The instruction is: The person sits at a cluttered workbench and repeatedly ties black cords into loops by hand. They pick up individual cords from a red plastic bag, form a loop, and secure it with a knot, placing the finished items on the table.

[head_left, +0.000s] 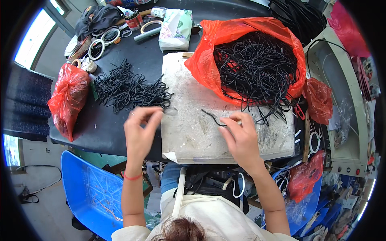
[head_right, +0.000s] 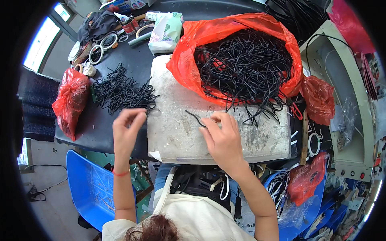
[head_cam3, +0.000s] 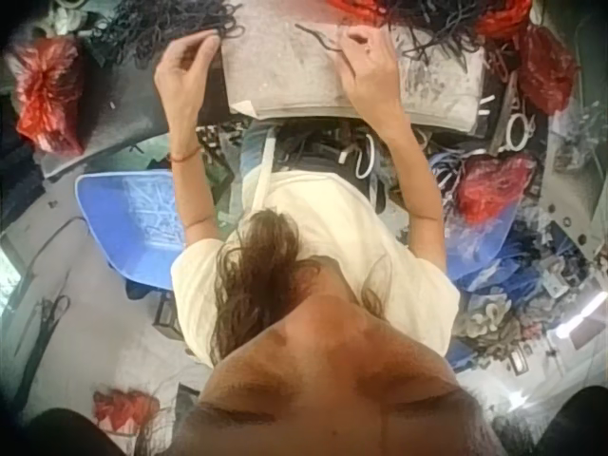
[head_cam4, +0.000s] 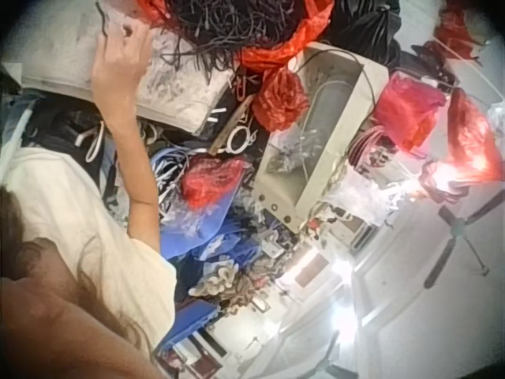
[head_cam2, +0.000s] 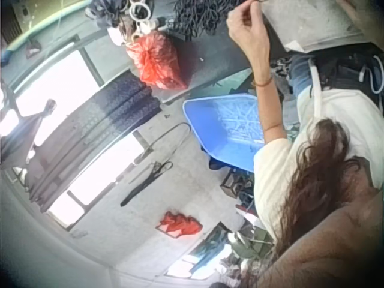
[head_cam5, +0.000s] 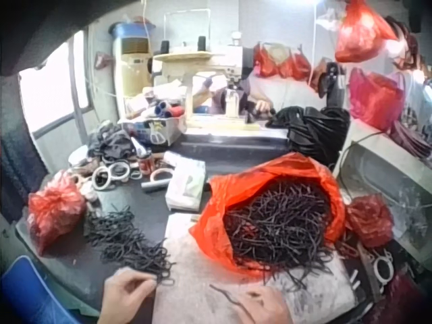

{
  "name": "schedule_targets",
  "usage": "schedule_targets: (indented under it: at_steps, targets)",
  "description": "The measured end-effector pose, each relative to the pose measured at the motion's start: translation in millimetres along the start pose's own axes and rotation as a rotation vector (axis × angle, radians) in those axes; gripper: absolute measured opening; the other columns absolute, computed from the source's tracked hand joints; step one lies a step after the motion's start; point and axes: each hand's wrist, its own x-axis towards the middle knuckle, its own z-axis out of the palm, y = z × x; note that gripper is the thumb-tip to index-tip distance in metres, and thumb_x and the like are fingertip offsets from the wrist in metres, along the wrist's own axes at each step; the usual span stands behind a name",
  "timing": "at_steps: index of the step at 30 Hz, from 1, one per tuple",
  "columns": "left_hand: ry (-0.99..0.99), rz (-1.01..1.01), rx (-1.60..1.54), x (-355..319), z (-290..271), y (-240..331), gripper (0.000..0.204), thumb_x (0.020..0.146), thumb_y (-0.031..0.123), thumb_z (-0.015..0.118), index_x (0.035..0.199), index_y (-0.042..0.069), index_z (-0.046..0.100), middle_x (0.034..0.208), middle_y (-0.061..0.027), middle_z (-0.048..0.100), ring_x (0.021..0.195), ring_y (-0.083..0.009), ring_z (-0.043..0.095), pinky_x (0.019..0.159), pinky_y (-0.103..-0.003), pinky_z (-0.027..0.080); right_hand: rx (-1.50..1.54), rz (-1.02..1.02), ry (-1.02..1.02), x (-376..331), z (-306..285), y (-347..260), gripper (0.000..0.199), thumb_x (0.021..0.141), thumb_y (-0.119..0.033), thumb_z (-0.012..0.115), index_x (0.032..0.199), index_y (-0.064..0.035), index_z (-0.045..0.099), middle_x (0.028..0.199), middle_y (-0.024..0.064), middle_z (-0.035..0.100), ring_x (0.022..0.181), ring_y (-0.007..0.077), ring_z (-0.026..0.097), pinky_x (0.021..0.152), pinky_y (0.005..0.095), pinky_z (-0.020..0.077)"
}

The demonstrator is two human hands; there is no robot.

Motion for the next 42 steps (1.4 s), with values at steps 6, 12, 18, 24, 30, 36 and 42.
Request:
schedule_targets:
  at_steps: [6, 12, 18, 24, 30, 36, 42]
  targets:
    - [0.28, 0.562, 0.532, -3, 23, 32, 0.027, 0.072, 0.003, 0.063, 0.098, 0.005, 0.062, 0.107, -0.0099, 0.054, 0.102, -0.0273, 0.047, 0.089, -0.038, 0.036, -0.298, -0.227, -0.018, 1, 15, 10, 0.012, 0.074, -0.008, 0.061, 0.085, -0.0063, 0.057, 0.086, 0.004, 0.054, 0.089, 0.0196, 0.053, 0.09, 0.0485, 0.0269]
    - [-0.245, 0.384, 0.064, -46, 49, 44, 0.019, 0.074, 0.004, 0.062, 0.093, 0.004, 0.062, 0.081, -0.0084, 0.06, 0.073, -0.027, 0.058, 0.067, -0.034, 0.046, -0.146, -0.29, -0.067, -2, -4, -16, 0.015, 0.073, -0.008, 0.064, 0.086, -0.008, 0.056, 0.077, 0.0026, 0.052, 0.079, 0.0189, 0.054, 0.091, 0.0466, 0.0287]
    - [-0.435, -0.158, -0.33, -48, 27, 40, 0.015, 0.082, 0.006, 0.059, 0.096, 0.0, 0.061, 0.079, -0.0074, 0.063, 0.069, -0.0167, 0.061, 0.057, -0.025, 0.047, -0.031, -0.223, 0.004, 9, -31, -16, 0.016, 0.071, -0.002, 0.066, 0.085, -0.0054, 0.058, 0.075, 0.0056, 0.054, 0.068, 0.0212, 0.054, 0.068, 0.0346, 0.0428]
    - [-0.44, -0.536, -0.911, -43, 41, 55, 0.022, 0.087, 0.015, 0.056, 0.101, -0.001, 0.059, 0.086, -0.0061, 0.063, 0.075, -0.011, 0.061, 0.053, -0.02, 0.048, 0.146, 0.035, 0.086, 10, -14, -38, 0.016, 0.075, 0.002, 0.062, 0.09, -0.0022, 0.06, 0.077, 0.0087, 0.055, 0.062, 0.0193, 0.055, 0.053, 0.0291, 0.0445]
    - [-0.318, -0.599, -1.104, -42, 53, 45, 0.024, 0.086, 0.016, 0.057, 0.104, 0.0, 0.055, 0.088, -0.0085, 0.062, 0.076, -0.0133, 0.062, 0.052, -0.02, 0.05, 0.304, 0.034, 0.011, 1, -2, -40, 0.019, 0.076, 0.003, 0.061, 0.095, -0.0016, 0.062, 0.081, 0.0103, 0.058, 0.067, 0.0196, 0.058, 0.057, 0.0288, 0.0459]
    - [-0.31, -0.612, -1.025, -42, 51, 56, 0.021, 0.088, 0.014, 0.054, 0.104, 0.0, 0.055, 0.091, -0.0083, 0.061, 0.079, -0.0131, 0.062, 0.056, -0.019, 0.051, 0.329, 0.115, 0.208, -2, 0, -36, 0.02, 0.076, 0.003, 0.062, 0.095, -0.0027, 0.063, 0.085, 0.0083, 0.062, 0.064, 0.0122, 0.055, 0.054, 0.0231, 0.0423]
    - [-0.337, -0.592, -1.042, -43, 53, 48, 0.023, 0.089, 0.013, 0.053, 0.106, -0.002, 0.055, 0.096, -0.0088, 0.06, 0.081, -0.013, 0.062, 0.061, -0.02, 0.052, 0.468, 0.153, 0.166, -4, 1, -34, 0.019, 0.076, 0.002, 0.063, 0.094, -0.0038, 0.064, 0.084, 0.0066, 0.063, 0.062, 0.0096, 0.054, 0.052, 0.0207, 0.0402]
